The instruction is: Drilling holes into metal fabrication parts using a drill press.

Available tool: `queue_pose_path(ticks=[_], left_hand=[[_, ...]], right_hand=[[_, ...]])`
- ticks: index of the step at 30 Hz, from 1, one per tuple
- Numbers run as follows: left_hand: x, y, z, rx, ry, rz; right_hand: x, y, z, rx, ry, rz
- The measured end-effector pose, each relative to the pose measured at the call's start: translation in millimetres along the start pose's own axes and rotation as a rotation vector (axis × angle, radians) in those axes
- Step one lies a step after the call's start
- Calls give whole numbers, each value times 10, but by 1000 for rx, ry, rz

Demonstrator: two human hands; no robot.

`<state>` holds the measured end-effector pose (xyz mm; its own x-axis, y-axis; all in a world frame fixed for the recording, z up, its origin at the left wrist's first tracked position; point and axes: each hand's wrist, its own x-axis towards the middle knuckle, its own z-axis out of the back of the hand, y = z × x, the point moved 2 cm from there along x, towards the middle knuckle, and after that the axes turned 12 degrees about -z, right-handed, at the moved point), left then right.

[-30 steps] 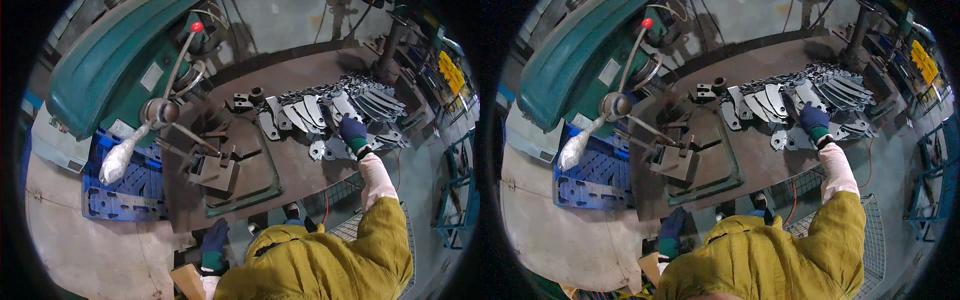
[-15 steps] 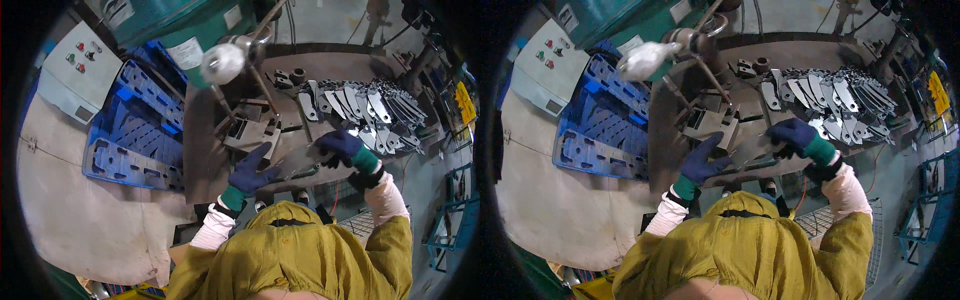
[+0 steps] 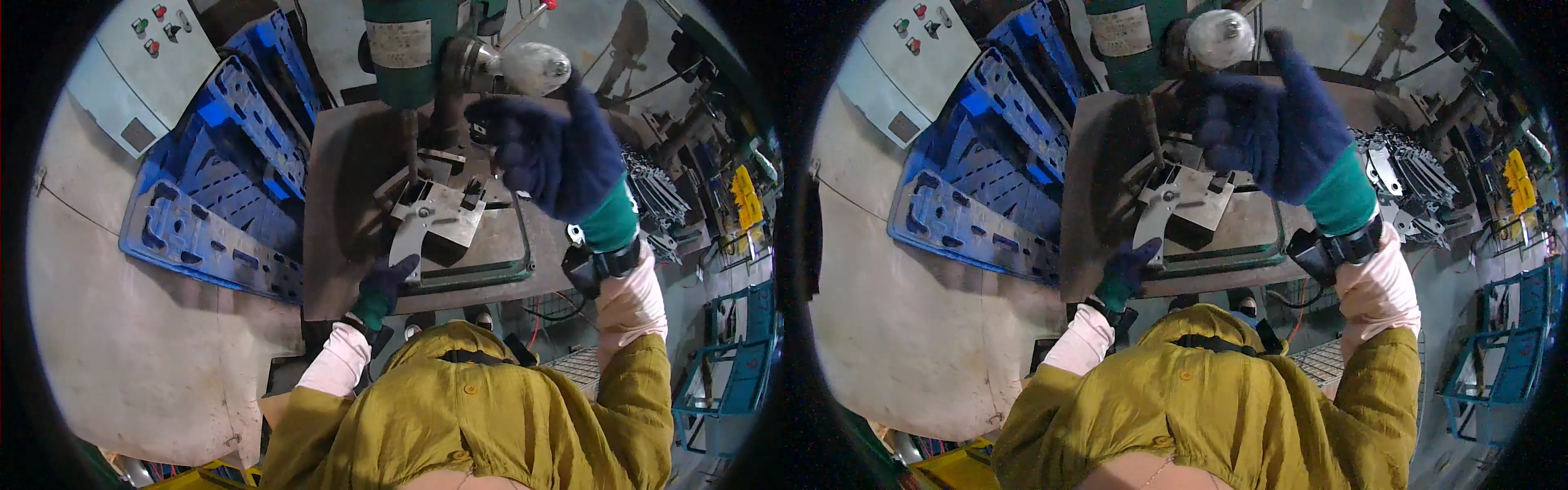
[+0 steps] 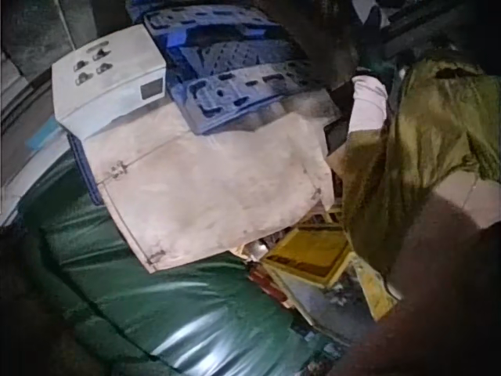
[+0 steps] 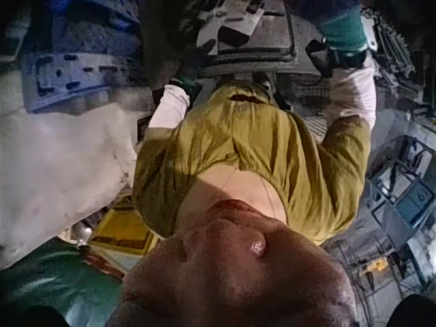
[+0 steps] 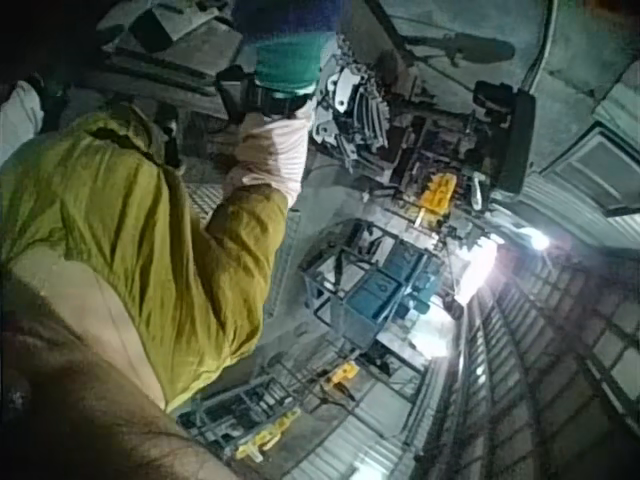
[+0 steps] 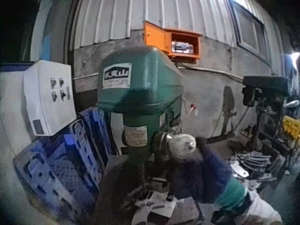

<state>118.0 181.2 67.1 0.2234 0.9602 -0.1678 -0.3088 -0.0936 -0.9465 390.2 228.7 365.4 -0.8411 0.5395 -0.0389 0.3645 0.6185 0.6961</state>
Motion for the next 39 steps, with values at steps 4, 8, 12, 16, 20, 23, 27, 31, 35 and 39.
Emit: queue_pose_path(ticks=[4, 8, 12, 16, 20, 23, 27, 31, 35, 39], left_hand=[[182, 163, -71, -528, -110, -94], [461, 280, -194, -776, -209, 119], [602, 207, -231, -734, -258, 176], [650, 171, -284, -789, -253, 214], [664, 106, -313, -833, -265, 271], [639, 66, -290, -845, -234, 294], [634, 156, -211, -764, -237, 314], [597, 21, -244, -697, -221, 275], [565, -34, -240, -700, -192, 266], [588, -16, -293, -660, -358, 224]], right_hand=[[154, 116, -528, 89, 3, -63], [242, 46, -606, 226, -7, -5], [373, 16, -505, 466, -22, 205], [364, 119, -228, 696, 139, 116], [386, 140, -139, 1175, 412, -14], [377, 45, -142, 1006, 185, 44], [379, -241, -240, 456, -275, 110], [323, -534, 150, 86, -257, 83], [380, -663, 500, -1146, -552, 415], [524, -734, 589, -451, -903, 187]])
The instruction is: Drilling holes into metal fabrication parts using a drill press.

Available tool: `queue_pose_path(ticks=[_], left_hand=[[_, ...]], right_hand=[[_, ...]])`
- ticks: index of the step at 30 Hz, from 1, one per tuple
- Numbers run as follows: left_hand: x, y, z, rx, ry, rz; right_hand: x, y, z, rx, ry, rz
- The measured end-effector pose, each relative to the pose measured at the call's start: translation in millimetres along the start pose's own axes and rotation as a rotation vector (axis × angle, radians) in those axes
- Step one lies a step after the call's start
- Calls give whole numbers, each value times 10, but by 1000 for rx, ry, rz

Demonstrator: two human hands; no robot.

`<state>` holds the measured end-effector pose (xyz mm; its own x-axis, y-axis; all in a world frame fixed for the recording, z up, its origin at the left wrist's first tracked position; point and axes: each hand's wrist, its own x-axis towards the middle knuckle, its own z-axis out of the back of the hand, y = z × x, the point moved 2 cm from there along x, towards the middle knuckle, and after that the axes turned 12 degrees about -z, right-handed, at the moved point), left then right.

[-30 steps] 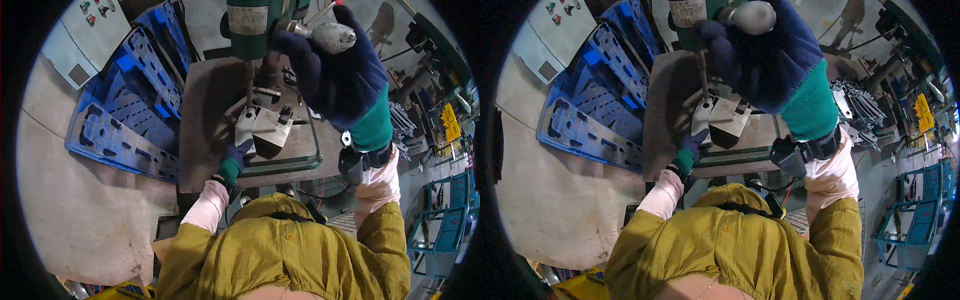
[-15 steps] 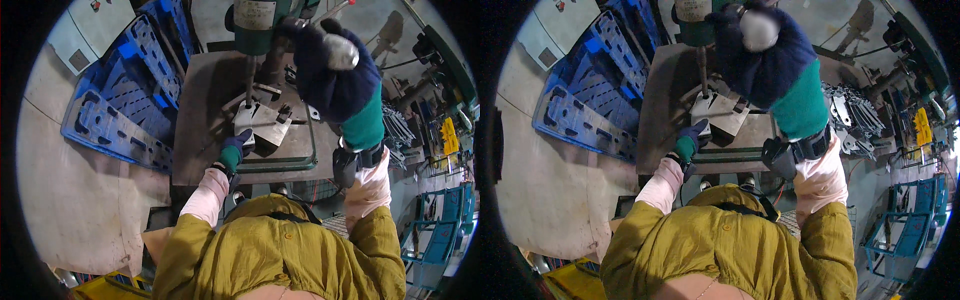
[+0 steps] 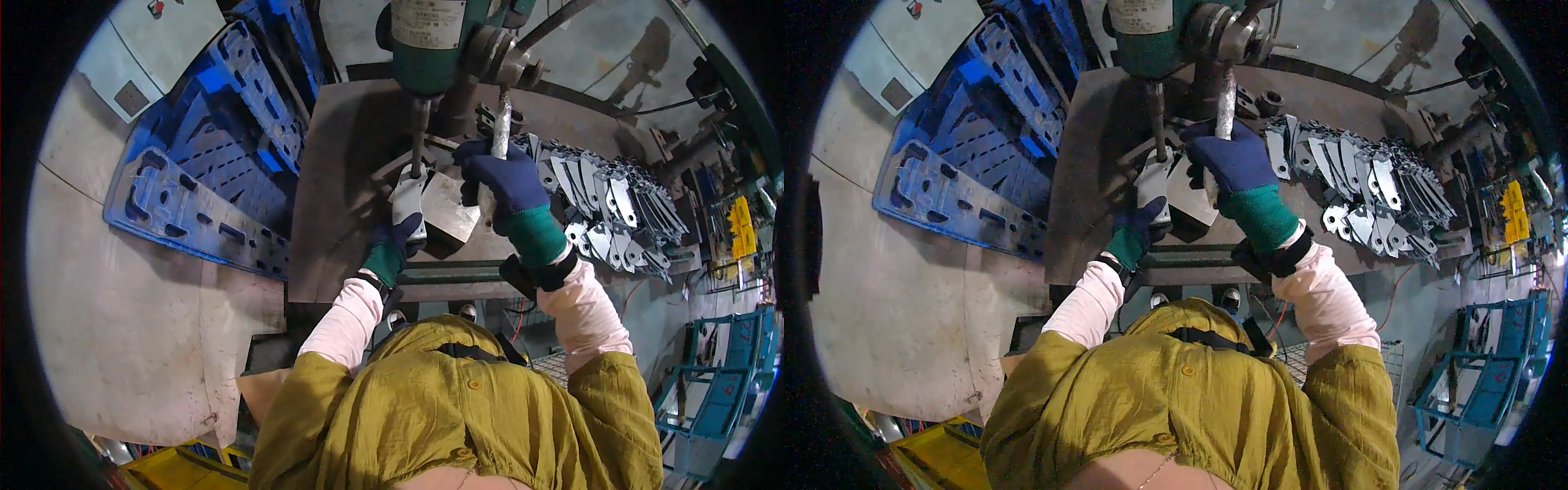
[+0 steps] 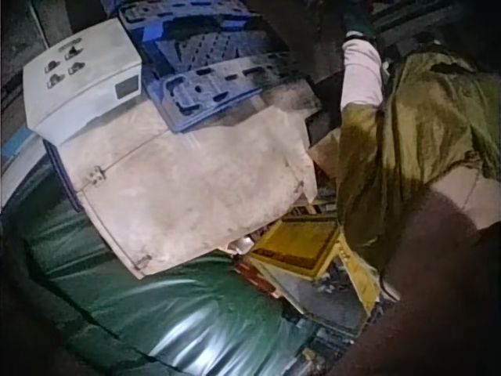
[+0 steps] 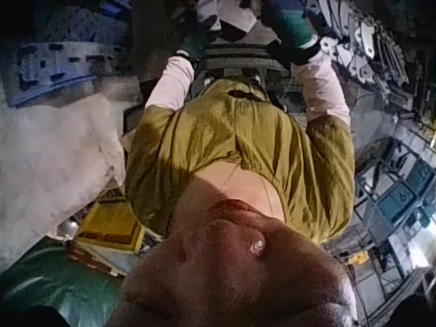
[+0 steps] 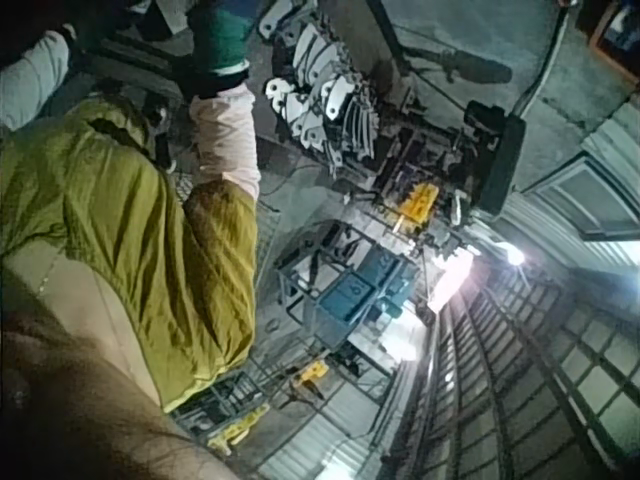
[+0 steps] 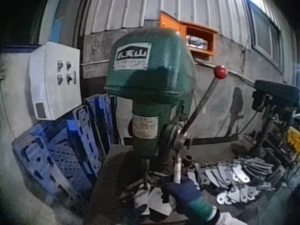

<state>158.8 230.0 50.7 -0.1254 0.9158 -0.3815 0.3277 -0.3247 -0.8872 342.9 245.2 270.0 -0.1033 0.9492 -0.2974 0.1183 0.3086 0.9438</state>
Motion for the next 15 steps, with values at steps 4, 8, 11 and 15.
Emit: queue_pose_path(ticks=[4, 8, 11, 15], left_hand=[[76, 71, 47, 39, 15, 92], [123, 122, 77, -11, -4, 70], [65, 22, 2, 47, -15, 47], [43, -94, -56, 264, -23, 68]], right_hand=[[170, -133, 67, 0, -74, 19], [275, -209, 94, -10, -94, 41], [318, -245, 147, -48, -150, 52], [378, -287, 217, -157, -267, 95]])
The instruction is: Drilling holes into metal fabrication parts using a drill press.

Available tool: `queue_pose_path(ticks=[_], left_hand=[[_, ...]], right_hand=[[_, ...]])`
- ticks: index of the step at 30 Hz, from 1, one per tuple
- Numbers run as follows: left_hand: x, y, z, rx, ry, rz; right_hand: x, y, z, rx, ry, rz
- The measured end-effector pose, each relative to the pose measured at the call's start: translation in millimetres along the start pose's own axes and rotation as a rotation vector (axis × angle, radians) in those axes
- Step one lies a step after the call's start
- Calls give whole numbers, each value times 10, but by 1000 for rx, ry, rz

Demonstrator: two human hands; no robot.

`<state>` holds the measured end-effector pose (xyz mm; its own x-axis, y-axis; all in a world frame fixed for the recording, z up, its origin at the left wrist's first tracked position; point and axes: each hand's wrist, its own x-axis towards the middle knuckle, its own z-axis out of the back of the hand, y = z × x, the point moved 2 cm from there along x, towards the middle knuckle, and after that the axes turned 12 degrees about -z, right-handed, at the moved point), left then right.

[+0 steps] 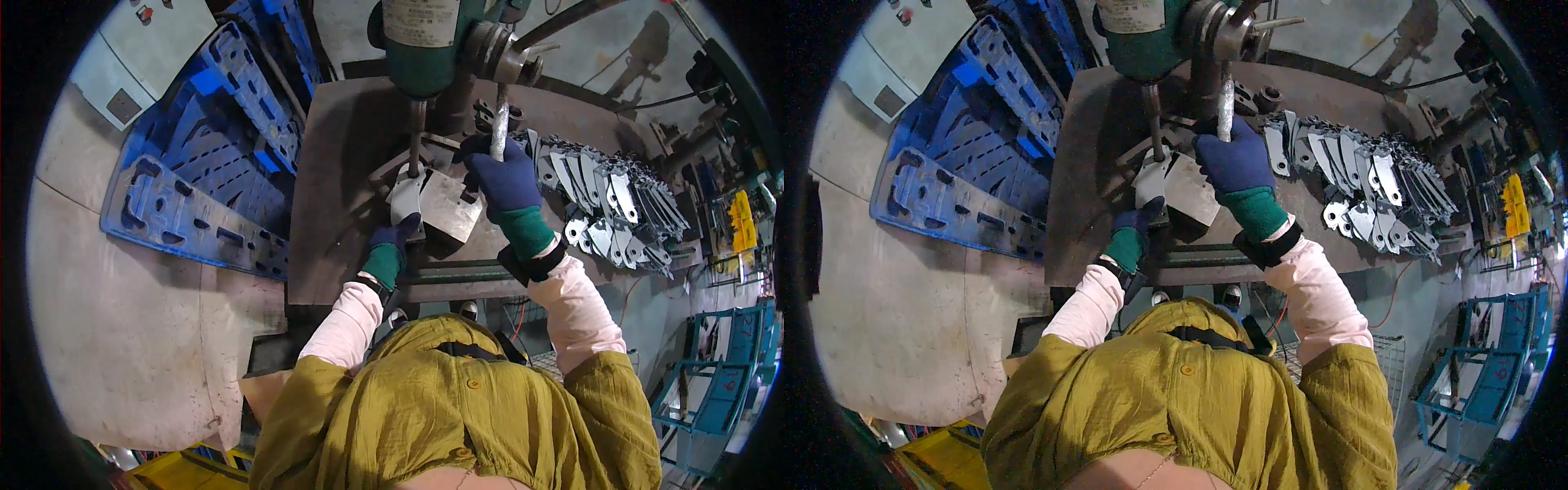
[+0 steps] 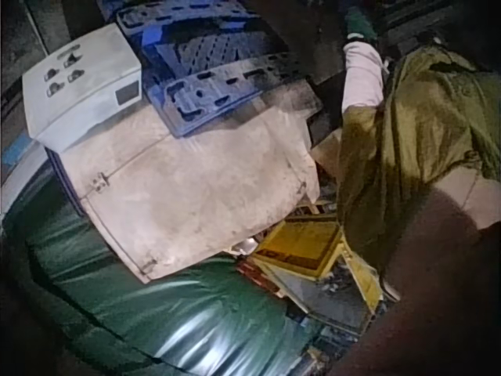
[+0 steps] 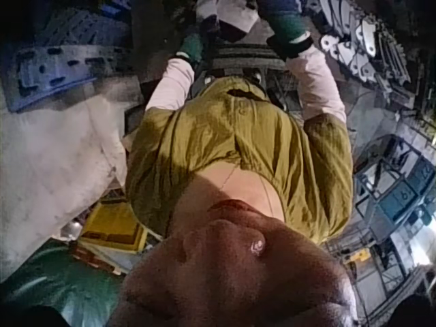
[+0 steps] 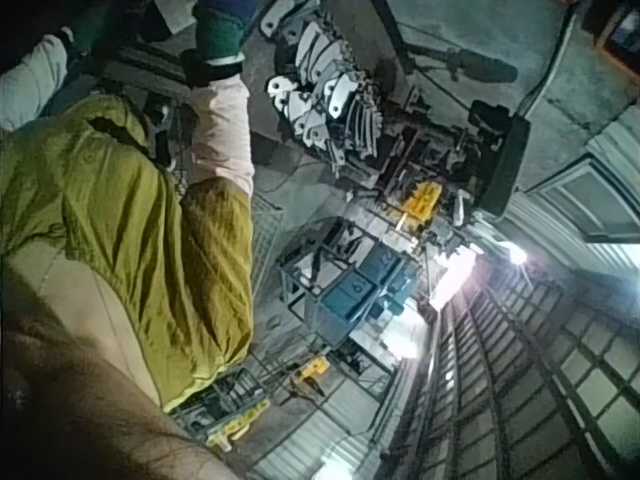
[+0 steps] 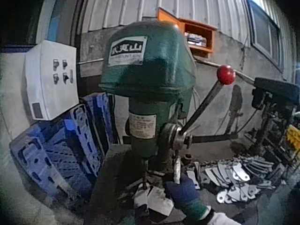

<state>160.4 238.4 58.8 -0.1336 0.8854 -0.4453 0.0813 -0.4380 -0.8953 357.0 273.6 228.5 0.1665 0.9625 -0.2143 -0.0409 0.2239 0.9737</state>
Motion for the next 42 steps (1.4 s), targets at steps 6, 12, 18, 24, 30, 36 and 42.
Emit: queue_pose_path(ticks=[6, 12, 18, 24, 30, 36, 42], left_hand=[[842, 1145, 382, -54, 45, -393], [432, 523, 197, 778, 154, -570], [362, 469, 176, 77, 57, -68], [217, 263, 167, 371, 1, -214], [190, 279, 148, -305, 37, -143], [320, 385, 211, -280, 32, -89], [235, 352, 198, -377, 65, -145]], right_hand=[[79, -28, -127, -152, -67, 144], [189, -127, 27, -307, -250, 212], [233, -133, 11, -355, -324, 343], [266, -83, -1, -403, -417, 470], [408, -151, 37, -470, -511, 629], [484, -167, 46, -475, -527, 775], [528, -158, 69, -514, -561, 856]])
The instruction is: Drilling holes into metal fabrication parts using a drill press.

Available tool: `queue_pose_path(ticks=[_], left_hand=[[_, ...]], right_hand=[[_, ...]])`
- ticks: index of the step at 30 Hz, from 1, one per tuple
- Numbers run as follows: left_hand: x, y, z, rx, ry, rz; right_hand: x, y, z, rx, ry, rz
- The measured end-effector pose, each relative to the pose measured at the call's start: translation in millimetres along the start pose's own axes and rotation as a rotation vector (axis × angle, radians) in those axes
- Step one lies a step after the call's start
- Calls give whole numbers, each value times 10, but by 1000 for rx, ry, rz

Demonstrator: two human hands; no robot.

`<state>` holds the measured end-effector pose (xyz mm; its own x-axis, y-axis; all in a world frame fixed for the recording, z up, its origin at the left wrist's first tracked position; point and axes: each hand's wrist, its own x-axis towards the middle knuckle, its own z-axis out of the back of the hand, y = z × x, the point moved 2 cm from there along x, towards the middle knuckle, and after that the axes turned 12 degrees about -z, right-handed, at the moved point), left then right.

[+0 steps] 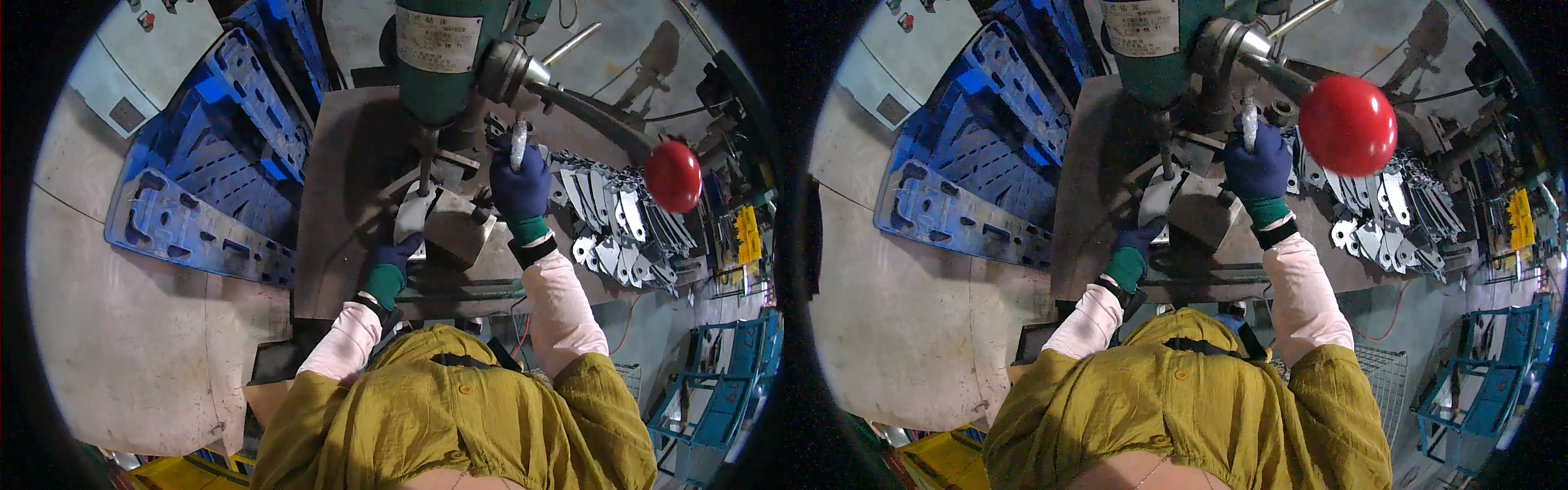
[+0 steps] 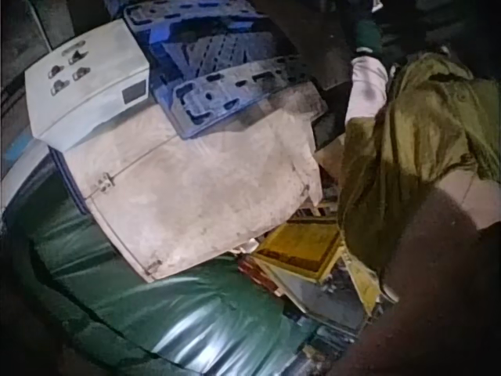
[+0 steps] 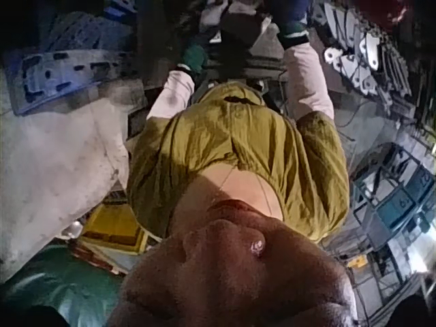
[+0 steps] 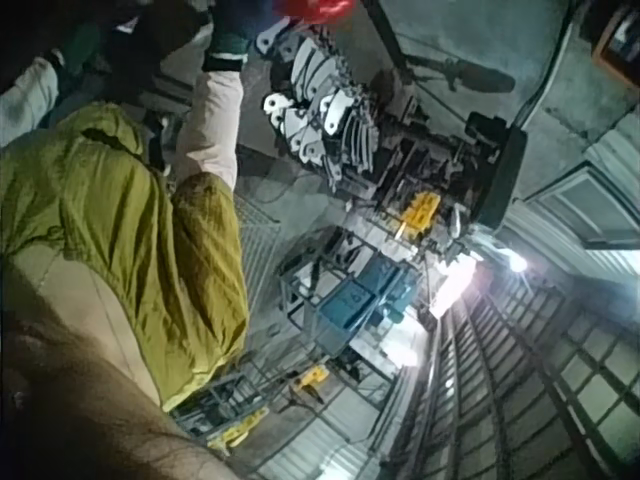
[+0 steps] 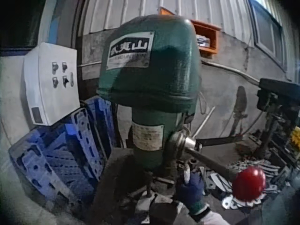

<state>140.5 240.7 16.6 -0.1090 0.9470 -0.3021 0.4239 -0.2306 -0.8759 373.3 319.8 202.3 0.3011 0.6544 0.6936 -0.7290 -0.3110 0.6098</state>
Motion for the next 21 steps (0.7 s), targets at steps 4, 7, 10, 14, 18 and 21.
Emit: queue_pose_path(ticks=[4, 7, 10, 14, 18, 21], left_hand=[[-77, -139, -85, 76, 3, -5], [-102, -189, -78, 155, -38, 92], [-154, -226, -84, 98, -31, 139], [-28, -80, 47, 207, -46, 166], [-84, -221, -151, 125, -79, 81], [-144, -265, -209, 105, -145, 127]], right_hand=[[64, -22, -24, -57, -112, 108], [69, 42, -36, 13, -110, 62], [172, 214, 4, 48, -71, 60], [415, -375, -195, -202, -112, 157], [898, -525, -91, -359, 9, 139], [1233, -495, -55, -398, 34, 214]])
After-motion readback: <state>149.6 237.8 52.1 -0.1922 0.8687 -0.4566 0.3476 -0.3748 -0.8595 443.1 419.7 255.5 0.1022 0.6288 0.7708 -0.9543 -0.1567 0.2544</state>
